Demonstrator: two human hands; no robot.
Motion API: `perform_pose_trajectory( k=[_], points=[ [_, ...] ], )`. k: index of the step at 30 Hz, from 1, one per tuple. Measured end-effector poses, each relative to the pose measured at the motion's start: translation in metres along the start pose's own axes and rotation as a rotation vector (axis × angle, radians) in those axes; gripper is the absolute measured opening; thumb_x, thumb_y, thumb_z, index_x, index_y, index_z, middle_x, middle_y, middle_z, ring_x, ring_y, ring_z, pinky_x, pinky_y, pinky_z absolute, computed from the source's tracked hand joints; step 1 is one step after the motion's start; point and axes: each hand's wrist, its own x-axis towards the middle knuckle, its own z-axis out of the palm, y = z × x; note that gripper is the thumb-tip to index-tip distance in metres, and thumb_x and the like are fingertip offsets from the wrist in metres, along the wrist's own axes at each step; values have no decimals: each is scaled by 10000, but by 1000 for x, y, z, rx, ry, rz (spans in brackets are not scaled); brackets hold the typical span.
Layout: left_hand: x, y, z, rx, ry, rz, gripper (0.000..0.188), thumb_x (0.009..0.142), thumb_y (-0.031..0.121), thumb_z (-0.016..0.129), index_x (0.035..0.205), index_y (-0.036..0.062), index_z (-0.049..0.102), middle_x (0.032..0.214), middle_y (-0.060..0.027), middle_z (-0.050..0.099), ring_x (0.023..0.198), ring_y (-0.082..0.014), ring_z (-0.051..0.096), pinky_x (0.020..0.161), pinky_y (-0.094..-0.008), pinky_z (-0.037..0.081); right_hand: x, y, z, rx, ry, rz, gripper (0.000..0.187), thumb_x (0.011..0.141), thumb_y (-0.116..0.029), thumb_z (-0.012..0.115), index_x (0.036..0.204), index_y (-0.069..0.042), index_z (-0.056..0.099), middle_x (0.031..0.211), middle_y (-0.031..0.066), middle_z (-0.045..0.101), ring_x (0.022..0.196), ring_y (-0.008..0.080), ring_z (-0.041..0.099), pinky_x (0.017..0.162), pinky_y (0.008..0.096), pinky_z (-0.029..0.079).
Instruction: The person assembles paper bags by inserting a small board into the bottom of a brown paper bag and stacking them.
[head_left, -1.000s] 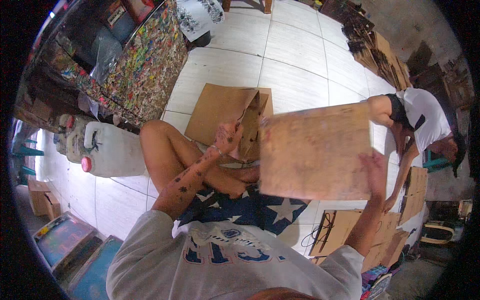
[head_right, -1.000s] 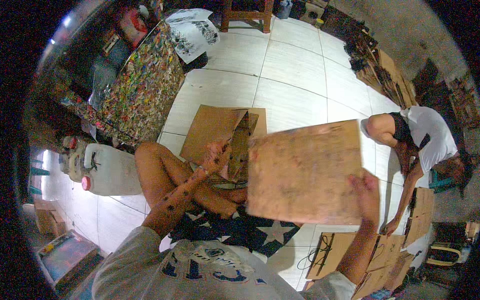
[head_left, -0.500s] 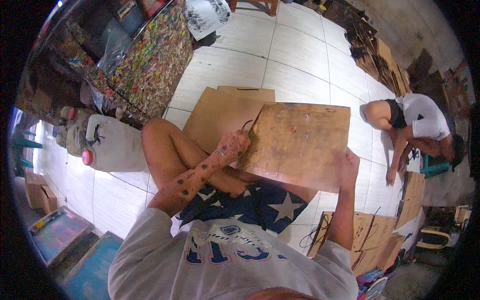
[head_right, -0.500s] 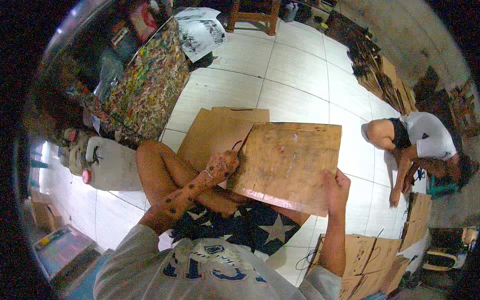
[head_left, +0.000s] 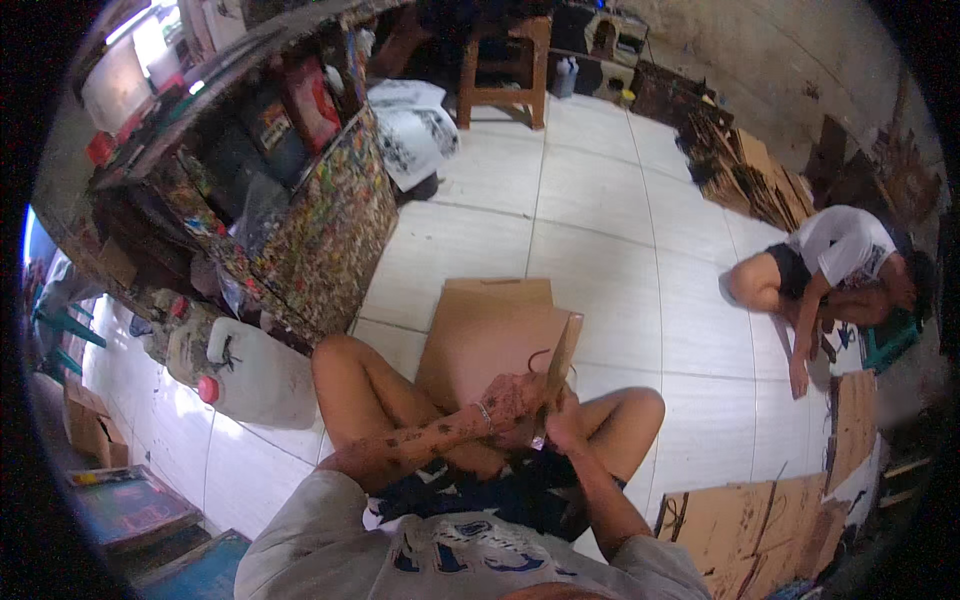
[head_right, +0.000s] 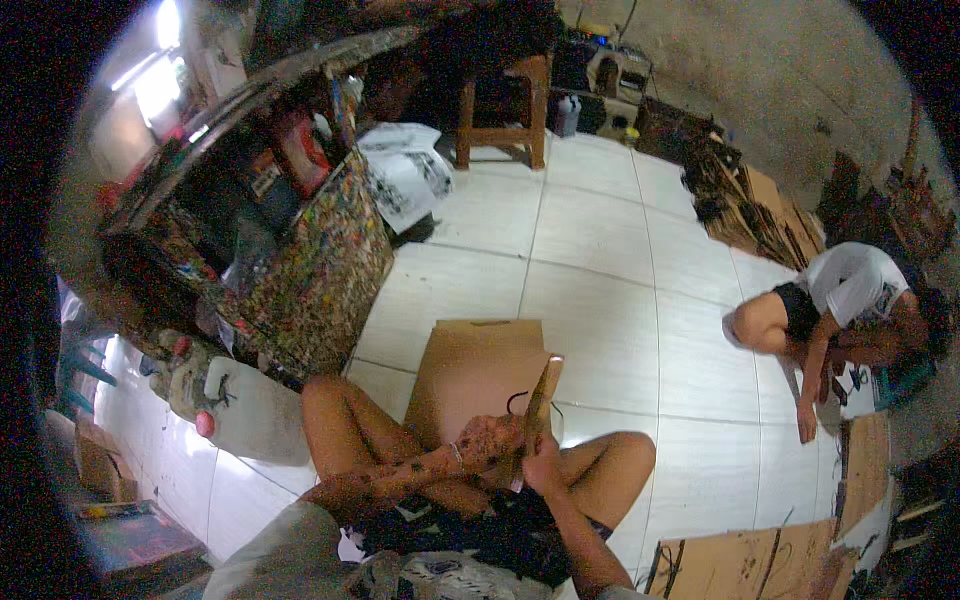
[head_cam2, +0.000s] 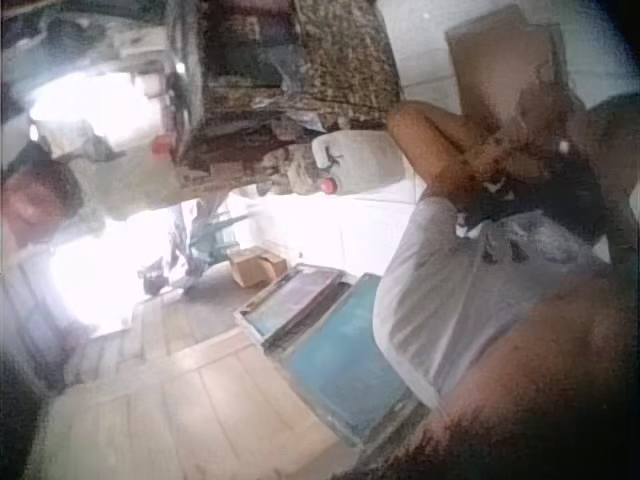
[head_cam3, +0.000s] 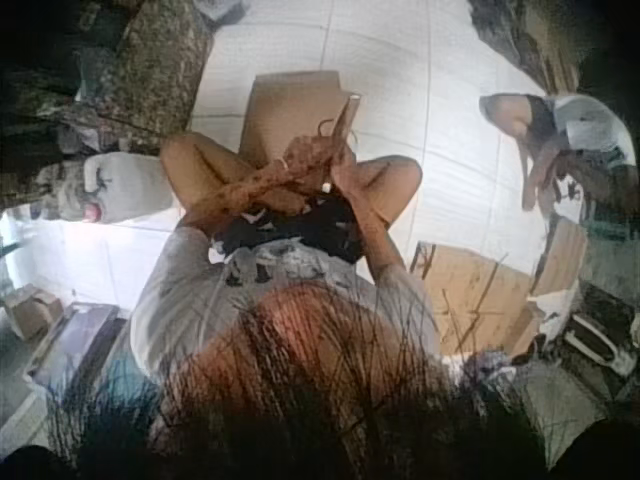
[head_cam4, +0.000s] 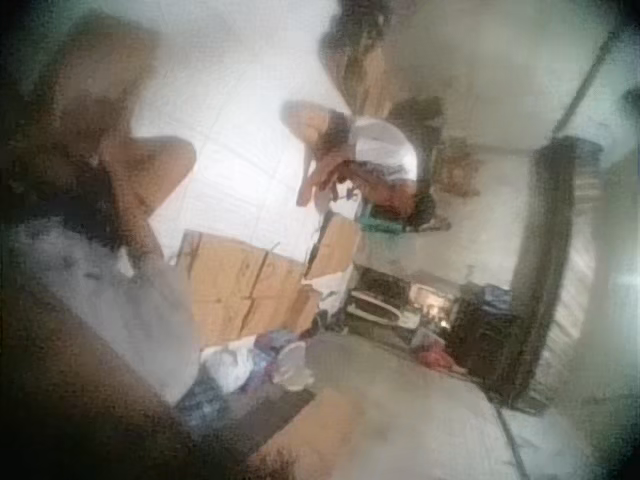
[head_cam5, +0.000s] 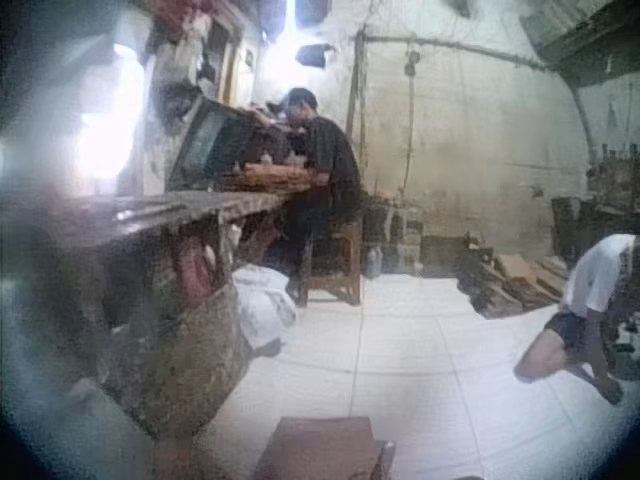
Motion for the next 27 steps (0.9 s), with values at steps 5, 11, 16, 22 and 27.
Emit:
perform_pose_trajectory(
  k=[5,11,16,22,27],
  points=[
    [6,16,-25,-22,71,59,249,886,196,505,1080,49,563,987,-131,589,834,-274,608,737,-369,514,3,-18,28,235,95,-164,244,924,-83,470,1145,7,521,1043,119,602,980,237,584,869,334,462],
    [-19,109,-90,-143,295,414,249,894,207,522,1073,41,570,1013,-138,593,864,-273,609,762,-363,508,-6,7,-3,944,-95,218,290,940,-137,442,1167,37,494,1146,158,561,1045,258,558,896,361,469],
    [-86,150,-148,-302,475,614,251,901,216,535,1068,33,576,1036,-144,596,888,-273,610,783,-358,503,-14,6,-13,1066,-141,321,334,901,-87,470,1200,61,469,1172,172,559,1039,284,576,890,372,497],
    [-151,103,-142,-784,31,647,601,878,501,447,1219,15,543,1241,-138,554,1121,-319,520,966,-446,397,-1,-139,1,1221,-33,-105,398,813,8,572,1197,43,475,1146,156,587,1037,264,604,886,362,527],
    [-172,97,-141,-991,99,323,221,925,191,525,969,-3,619,845,-151,634,770,-279,639,697,-359,505,97,-282,52,1292,-262,-444,360,895,-35,542,1247,-16,472,1201,119,563,1072,244,561,929,378,475]
  ],
)
